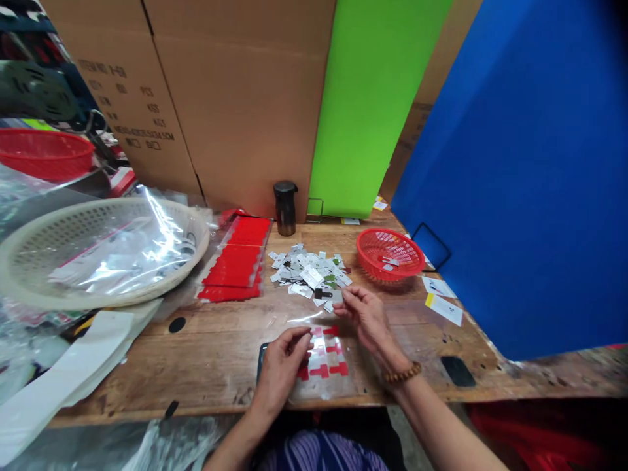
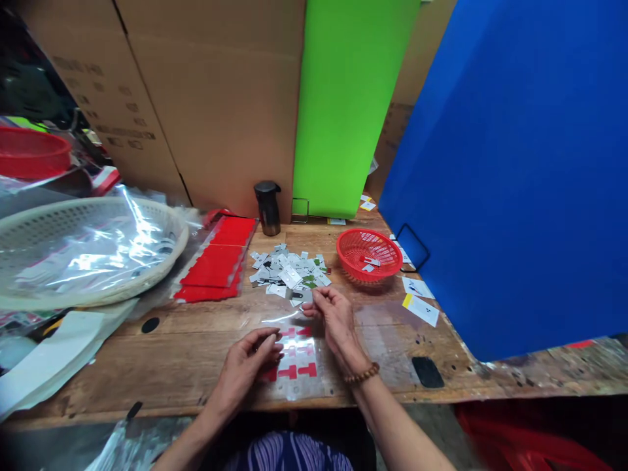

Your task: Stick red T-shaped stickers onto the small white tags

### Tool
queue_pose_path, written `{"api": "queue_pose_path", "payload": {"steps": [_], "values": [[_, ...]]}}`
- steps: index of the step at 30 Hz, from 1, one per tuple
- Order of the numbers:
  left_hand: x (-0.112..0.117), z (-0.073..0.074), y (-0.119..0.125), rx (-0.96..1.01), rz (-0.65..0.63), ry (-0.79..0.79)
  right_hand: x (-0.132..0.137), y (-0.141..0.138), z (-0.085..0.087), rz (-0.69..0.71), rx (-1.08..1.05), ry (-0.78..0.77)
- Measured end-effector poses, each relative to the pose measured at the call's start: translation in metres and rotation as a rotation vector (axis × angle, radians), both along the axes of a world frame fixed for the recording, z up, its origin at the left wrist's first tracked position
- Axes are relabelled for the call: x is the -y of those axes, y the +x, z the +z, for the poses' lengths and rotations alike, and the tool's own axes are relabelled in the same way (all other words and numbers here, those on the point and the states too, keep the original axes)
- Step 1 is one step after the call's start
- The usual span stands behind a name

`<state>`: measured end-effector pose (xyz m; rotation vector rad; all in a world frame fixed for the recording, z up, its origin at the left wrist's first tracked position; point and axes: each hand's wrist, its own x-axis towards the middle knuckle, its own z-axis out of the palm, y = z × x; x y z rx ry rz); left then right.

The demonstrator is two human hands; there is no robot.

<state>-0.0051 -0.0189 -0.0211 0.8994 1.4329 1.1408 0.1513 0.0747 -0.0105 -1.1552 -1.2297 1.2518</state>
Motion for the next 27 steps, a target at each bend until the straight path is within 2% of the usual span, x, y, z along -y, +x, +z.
{"api": "queue_pose_path", "payload": {"steps": [3,6,8,10,13,15,17,20,22,27], "values": [[-0.003,0.004,0.009,0.162,-0.012,-0.041,0.034,-0.011,-0.001,0.019,-0.484,-0.322],[-0.003,0.004,0.02,0.25,0.023,0.005,0.065,-0.024,-0.006,0.029,-0.634,-0.433],[-0.002,0.004,0.023,0.293,0.045,0.005,0.079,-0.027,-0.01,0.055,-0.611,-0.445],[0.001,0.006,0.023,0.343,0.028,-0.027,0.088,-0.023,-0.014,0.121,-0.47,-0.411],[0.006,0.013,0.02,0.397,-0.086,-0.093,0.089,-0.004,-0.016,0.147,-0.206,-0.289],[0.011,0.02,0.019,0.392,-0.171,-0.157,0.085,0.011,-0.015,0.123,-0.133,-0.23],[0.016,0.027,0.02,0.387,-0.264,-0.212,0.082,0.021,-0.013,0.182,-0.174,-0.227],[0.023,0.034,0.024,0.4,-0.404,-0.243,0.082,0.026,-0.011,0.433,-0.358,-0.336],[0.026,0.036,0.026,0.403,-0.454,-0.251,0.085,0.024,-0.011,0.538,-0.474,-0.413],[0.03,0.037,0.028,0.384,-0.424,-0.279,0.092,0.019,-0.015,0.505,-0.684,-0.417]]}}
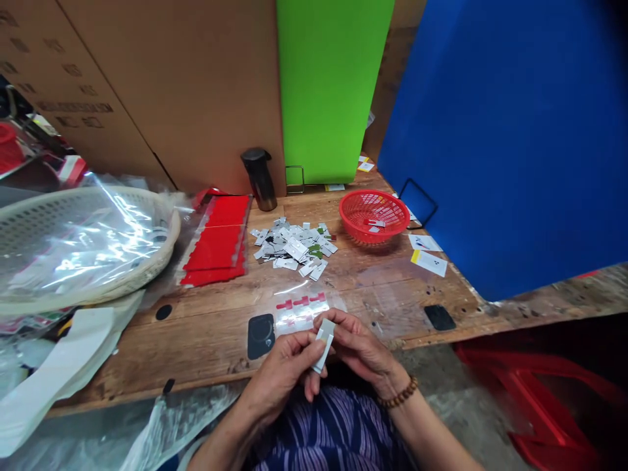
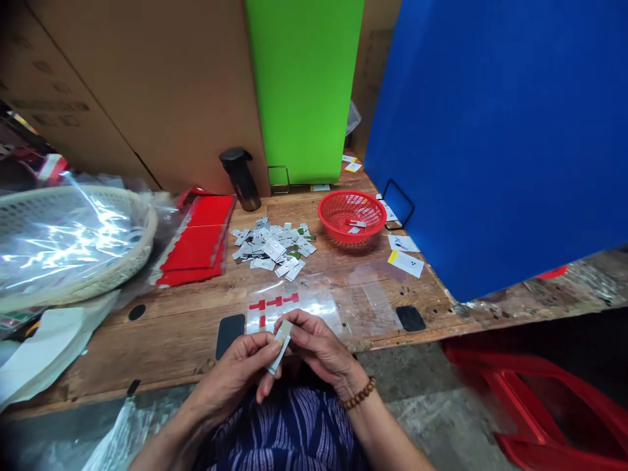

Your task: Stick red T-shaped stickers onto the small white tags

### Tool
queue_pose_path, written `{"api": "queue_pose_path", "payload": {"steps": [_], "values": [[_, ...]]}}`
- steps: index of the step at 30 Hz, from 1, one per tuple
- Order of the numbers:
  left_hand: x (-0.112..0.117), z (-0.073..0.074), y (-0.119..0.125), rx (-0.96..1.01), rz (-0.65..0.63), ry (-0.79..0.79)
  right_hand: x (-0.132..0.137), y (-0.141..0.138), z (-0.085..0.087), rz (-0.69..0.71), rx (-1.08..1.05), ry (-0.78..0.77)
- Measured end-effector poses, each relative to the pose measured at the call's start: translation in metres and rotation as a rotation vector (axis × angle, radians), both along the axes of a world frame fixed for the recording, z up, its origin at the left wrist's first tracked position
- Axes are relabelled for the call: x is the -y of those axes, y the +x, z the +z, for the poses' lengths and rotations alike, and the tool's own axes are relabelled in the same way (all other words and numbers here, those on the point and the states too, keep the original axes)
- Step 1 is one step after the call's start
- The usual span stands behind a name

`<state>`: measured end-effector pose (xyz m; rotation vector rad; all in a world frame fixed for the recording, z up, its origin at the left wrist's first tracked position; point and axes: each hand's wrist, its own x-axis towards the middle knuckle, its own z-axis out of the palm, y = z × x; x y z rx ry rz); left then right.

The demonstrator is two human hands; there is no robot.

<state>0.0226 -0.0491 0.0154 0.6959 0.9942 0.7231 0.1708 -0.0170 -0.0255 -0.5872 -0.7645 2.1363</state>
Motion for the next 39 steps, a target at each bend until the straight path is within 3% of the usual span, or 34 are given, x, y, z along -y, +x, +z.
{"api": "queue_pose_path", "payload": {"steps": [11,15,20,26,34,39], "values": [[0.008,-0.008,0.007,0.2,0.299,-0.292,0.015,-0.003,-0.009,-0.161,0.092,0.114],[0.005,-0.009,-0.002,0.122,0.341,-0.265,0.007,0.011,-0.011,-0.187,0.373,0.232],[-0.009,-0.017,-0.021,0.006,0.423,-0.125,-0.009,0.032,-0.016,-0.442,0.98,0.474],[-0.024,-0.034,-0.024,-0.105,0.461,-0.026,0.001,0.022,-0.013,-0.287,1.2,0.781],[-0.034,-0.052,-0.008,-0.22,0.387,0.089,0.004,0.01,-0.026,-0.262,1.309,0.889],[-0.038,-0.061,-0.006,-0.254,0.401,0.075,0.001,0.009,-0.027,-0.221,1.362,0.885]]}}
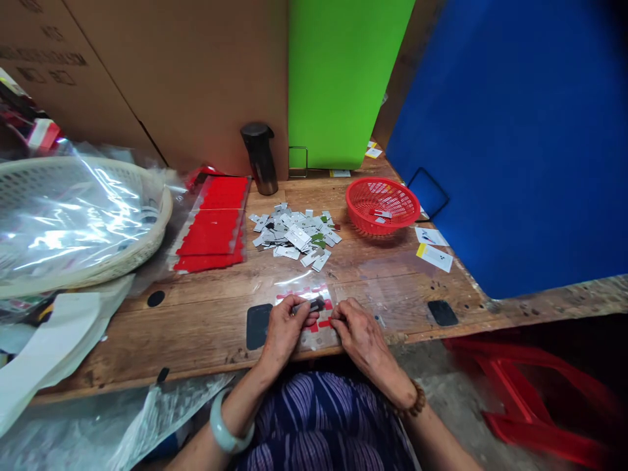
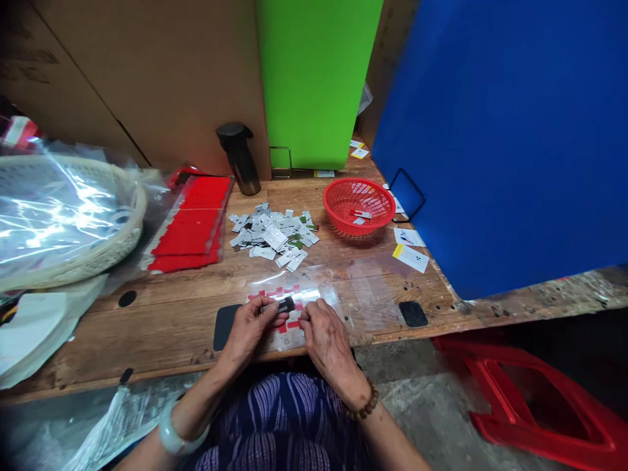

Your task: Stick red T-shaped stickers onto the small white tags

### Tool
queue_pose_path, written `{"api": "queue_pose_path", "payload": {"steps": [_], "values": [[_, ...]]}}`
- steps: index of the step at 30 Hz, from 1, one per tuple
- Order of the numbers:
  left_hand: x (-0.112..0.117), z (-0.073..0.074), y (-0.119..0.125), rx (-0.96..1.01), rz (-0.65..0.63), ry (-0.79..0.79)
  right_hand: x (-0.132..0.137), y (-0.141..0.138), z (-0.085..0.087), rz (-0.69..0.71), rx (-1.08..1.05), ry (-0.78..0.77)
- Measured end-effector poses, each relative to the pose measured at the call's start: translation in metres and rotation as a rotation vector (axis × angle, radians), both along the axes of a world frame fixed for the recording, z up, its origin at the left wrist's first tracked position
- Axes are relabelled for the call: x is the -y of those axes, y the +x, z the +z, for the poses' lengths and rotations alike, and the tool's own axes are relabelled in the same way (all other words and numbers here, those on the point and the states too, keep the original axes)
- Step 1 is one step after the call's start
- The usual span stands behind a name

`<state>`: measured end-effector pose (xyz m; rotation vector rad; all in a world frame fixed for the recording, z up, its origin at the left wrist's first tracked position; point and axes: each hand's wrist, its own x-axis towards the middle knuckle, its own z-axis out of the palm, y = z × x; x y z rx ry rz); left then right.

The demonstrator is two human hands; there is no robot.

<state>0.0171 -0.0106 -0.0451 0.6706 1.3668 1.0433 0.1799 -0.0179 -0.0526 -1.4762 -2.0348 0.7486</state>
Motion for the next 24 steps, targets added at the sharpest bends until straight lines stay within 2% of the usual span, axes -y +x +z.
{"api": "queue_pose_path", "payload": {"steps": [5,10,17,24], "values": [[-0.001,0.001,0.001,0.023,0.023,-0.01,0.01,-0.003,-0.006,-0.062,-0.095,0.067],[-0.001,0.002,-0.001,0.064,0.041,-0.065,0.015,-0.006,-0.013,-0.098,-0.154,0.037],[-0.001,0.003,-0.001,0.066,0.053,-0.073,0.01,-0.01,-0.006,-0.123,-0.109,0.036],[-0.001,0.003,0.003,0.025,0.059,-0.055,0.016,0.0,0.001,0.01,-0.207,-0.072]]}}
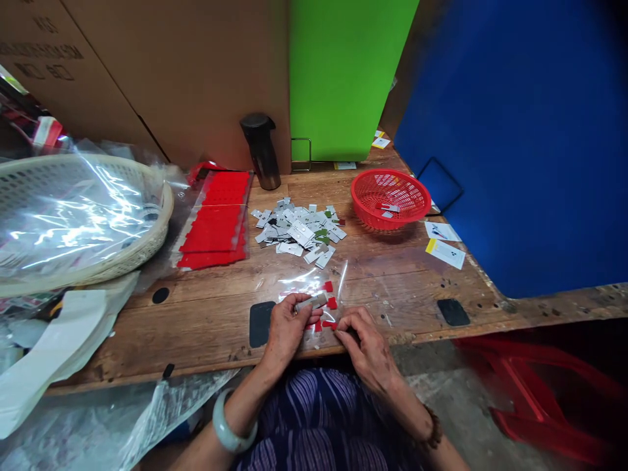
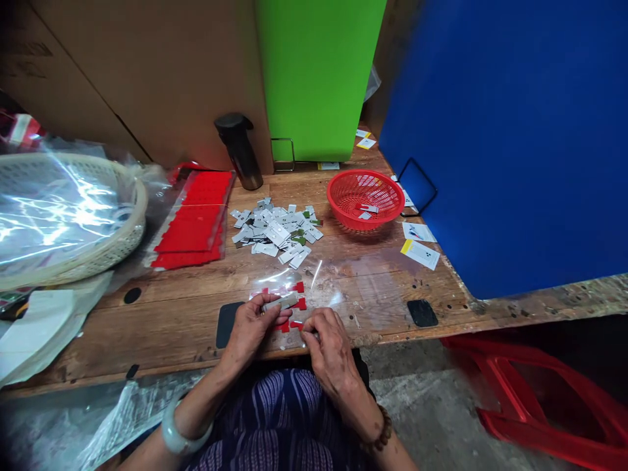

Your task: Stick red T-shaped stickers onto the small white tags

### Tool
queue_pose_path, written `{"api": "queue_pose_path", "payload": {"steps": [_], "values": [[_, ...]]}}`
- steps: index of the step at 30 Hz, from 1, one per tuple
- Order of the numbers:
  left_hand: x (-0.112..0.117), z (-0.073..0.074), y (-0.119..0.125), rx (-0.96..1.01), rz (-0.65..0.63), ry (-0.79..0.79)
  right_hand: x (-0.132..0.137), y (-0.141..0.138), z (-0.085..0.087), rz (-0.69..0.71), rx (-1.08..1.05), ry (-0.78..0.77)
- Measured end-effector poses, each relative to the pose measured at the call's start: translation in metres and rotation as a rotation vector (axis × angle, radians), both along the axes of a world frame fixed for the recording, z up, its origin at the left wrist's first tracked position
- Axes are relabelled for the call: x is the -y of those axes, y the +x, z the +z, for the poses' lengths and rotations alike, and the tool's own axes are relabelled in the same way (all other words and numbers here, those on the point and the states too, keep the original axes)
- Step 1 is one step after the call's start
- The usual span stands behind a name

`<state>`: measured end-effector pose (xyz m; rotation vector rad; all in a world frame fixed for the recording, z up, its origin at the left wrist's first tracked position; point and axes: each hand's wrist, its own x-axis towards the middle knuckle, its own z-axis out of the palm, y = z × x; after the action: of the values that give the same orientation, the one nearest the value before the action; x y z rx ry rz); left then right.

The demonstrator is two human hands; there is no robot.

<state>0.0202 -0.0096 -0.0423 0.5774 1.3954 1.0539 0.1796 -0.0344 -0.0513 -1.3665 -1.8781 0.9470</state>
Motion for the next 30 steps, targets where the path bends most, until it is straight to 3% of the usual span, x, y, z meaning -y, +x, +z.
{"api": "queue_pose_path", "payload": {"steps": [6,11,16,22,30], "values": [[0.0,0.0,-0.001,-0.014,-0.008,-0.001,0.003,0.011,0.008,0.087,-0.14,-0.093],[-0.001,0.001,-0.007,0.097,-0.035,-0.033,0.004,0.016,0.017,-0.016,-0.248,-0.227],[0.007,0.019,-0.013,0.239,-0.089,-0.151,0.001,0.008,0.021,-0.155,-0.286,-0.238],[0.021,0.043,-0.016,0.31,-0.172,-0.206,-0.005,-0.004,0.021,-0.119,-0.342,-0.21],[0.028,0.044,-0.012,0.319,-0.178,-0.223,-0.002,-0.008,0.027,-0.109,-0.34,-0.218]]}}
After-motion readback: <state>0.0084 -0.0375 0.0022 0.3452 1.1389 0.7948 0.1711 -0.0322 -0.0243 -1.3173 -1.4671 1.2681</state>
